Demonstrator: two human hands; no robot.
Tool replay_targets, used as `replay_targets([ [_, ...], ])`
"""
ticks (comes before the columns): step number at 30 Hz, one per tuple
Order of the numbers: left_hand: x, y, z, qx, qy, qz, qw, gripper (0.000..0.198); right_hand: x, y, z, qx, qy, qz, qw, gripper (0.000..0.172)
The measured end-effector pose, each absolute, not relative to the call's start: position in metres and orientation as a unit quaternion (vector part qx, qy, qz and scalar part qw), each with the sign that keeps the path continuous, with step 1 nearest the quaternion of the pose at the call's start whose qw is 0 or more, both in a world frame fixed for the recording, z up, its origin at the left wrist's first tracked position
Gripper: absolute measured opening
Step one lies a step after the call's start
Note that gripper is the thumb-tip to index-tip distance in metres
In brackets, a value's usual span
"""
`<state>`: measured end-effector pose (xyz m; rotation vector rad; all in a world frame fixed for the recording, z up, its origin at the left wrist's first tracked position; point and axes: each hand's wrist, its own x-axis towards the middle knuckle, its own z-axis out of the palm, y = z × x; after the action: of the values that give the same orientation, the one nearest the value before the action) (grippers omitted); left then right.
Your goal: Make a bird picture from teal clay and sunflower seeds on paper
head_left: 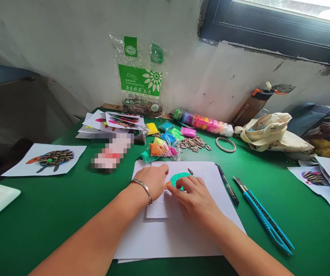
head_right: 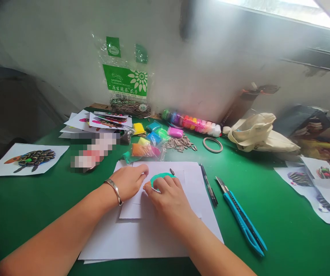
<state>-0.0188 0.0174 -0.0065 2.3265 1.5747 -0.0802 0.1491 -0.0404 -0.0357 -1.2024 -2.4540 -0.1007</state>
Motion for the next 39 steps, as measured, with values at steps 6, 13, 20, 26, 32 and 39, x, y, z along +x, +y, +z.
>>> replay_targets([
  [6, -0.018, 0.018, -0.006, 0.817, 0.552, -0.029, 0.164, 0.029, 0.145, -0.042, -0.038, -0.43, -0.885, -0.039, 0.172, 0.027],
  [13, -0.019, 0.018, -0.006, 0.816, 0.554, -0.03, 0.162, 0.028, 0.146, -0.044, -0.036, -0.422, -0.89, -0.033, 0.171, 0.031],
  [20, -0.018, 0.018, -0.006, 0.815, 0.556, -0.029, 0.162, 0.027, 0.142, -0.048, -0.036, -0.434, -0.889, -0.031, 0.143, 0.028],
  [26, -0.018, 0.017, -0.005, 0.811, 0.559, -0.028, 0.169, 0.024, 0.138, -0.048, -0.038, -0.436, -0.889, -0.052, 0.13, 0.03],
  [32, -0.018, 0.019, -0.006, 0.813, 0.556, -0.029, 0.168, 0.023, 0.139, -0.05, -0.036, -0.444, -0.888, -0.033, 0.119, 0.039],
  [39, -0.019, 0.018, -0.007, 0.811, 0.56, -0.029, 0.168, 0.023, 0.139, -0.049, -0.039, -0.453, -0.883, -0.064, 0.1, 0.039],
])
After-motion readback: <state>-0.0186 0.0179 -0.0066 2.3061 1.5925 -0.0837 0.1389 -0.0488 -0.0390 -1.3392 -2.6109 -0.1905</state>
